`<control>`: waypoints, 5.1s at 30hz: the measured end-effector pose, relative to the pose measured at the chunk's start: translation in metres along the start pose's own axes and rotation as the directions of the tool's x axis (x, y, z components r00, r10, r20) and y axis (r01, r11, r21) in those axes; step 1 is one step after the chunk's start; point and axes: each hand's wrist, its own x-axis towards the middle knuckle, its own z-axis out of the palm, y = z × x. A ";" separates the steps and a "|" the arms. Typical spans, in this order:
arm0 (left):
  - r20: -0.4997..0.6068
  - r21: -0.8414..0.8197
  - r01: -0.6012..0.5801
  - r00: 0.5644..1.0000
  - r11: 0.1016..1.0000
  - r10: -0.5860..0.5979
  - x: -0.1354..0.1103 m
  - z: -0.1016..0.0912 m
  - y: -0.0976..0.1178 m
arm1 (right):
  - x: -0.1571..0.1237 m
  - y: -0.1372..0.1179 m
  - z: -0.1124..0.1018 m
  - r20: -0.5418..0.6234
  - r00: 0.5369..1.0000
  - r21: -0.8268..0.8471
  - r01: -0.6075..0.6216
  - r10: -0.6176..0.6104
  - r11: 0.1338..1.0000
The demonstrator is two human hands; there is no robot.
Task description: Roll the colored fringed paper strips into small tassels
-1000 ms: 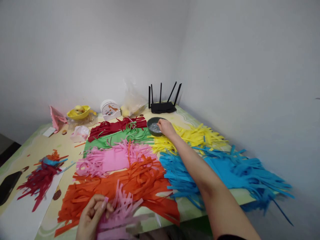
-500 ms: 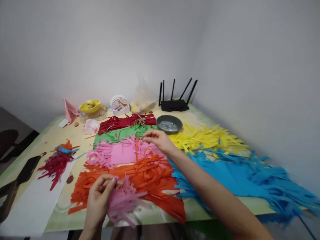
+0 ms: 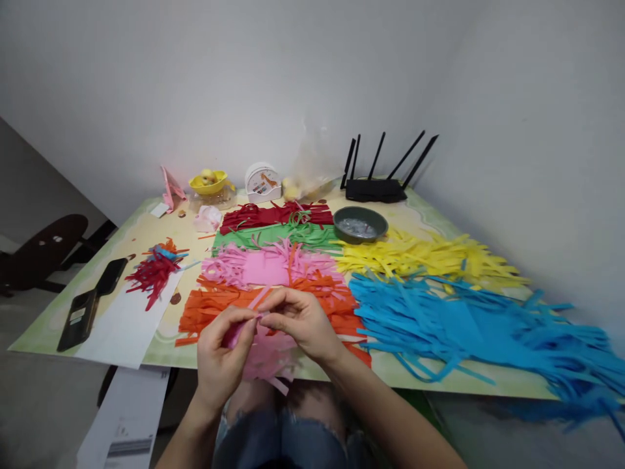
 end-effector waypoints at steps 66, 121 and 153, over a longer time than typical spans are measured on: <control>-0.030 -0.092 0.036 0.999 0.995 -0.039 -0.028 -0.029 0.009 | -0.044 0.006 0.035 -0.069 0.997 -0.141 0.032 -0.042 0.990; 0.093 -0.462 0.397 0.911 0.793 -0.401 -0.030 -0.017 -0.007 | -0.041 0.002 0.038 -0.103 0.994 -0.206 0.000 -0.022 0.979; 0.117 -0.378 0.453 0.888 0.807 -0.444 -0.018 -0.012 -0.017 | -0.036 -0.001 0.027 -0.099 0.995 -0.347 -0.037 0.002 0.937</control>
